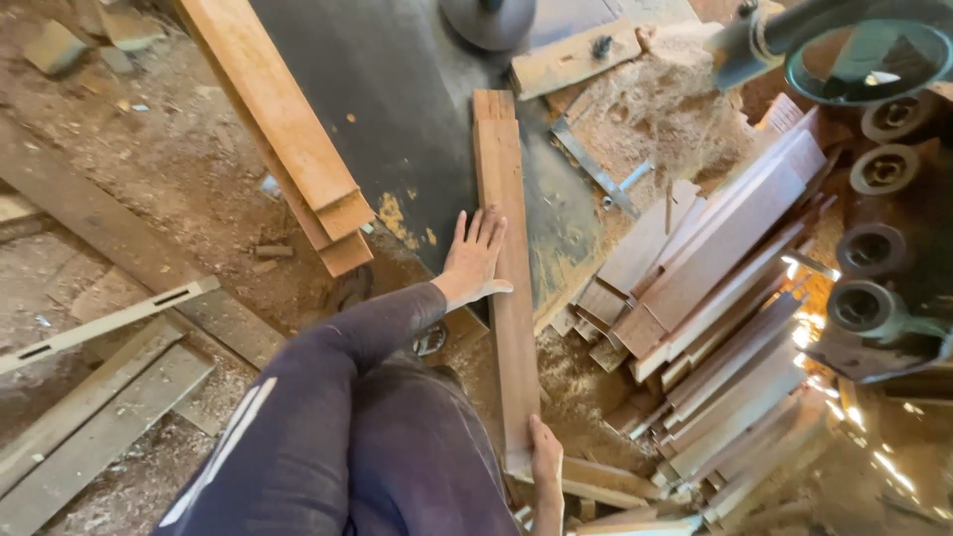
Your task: Feeding wooden boards through a planer machine and stacking them in a workshop.
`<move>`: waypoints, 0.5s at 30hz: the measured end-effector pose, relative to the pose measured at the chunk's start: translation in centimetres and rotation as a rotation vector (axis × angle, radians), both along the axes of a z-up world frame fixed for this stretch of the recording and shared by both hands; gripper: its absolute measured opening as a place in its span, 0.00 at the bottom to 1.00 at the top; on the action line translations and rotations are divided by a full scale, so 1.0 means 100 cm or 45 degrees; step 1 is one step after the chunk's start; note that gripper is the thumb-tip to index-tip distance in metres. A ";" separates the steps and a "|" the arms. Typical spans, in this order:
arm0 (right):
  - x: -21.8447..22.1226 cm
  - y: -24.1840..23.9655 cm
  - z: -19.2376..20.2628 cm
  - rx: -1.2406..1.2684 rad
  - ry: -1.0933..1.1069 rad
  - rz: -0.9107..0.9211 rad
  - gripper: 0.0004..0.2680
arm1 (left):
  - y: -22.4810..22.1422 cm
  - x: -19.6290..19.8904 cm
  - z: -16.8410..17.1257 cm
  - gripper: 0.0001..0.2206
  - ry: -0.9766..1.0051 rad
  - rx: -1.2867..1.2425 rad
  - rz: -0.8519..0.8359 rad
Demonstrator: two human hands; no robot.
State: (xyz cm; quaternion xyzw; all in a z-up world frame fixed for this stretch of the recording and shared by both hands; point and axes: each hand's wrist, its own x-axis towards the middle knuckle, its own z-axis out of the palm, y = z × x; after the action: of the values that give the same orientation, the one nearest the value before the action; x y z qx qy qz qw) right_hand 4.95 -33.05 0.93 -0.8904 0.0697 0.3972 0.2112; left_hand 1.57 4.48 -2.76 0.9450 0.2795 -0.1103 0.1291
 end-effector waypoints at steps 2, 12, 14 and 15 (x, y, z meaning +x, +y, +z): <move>0.006 0.008 -0.013 0.018 -0.014 -0.003 0.21 | 0.014 0.004 -0.006 0.59 -0.027 0.019 0.008; 0.046 0.069 -0.016 -0.052 -0.012 0.163 0.31 | 0.078 0.026 0.013 0.58 0.096 -0.098 0.045; 0.045 0.073 -0.019 -0.039 -0.019 0.124 0.30 | 0.085 0.027 0.017 0.58 0.109 -0.103 0.049; 0.046 0.078 -0.021 -0.029 -0.025 0.080 0.29 | 0.091 0.028 0.019 0.59 0.122 -0.112 0.048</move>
State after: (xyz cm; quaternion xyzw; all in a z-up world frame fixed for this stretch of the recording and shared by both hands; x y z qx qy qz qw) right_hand 9.50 -25.23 -1.20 -0.8983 0.0441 0.3942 0.1890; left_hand 4.37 13.53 -0.82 0.9267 0.2978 -0.1650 0.1590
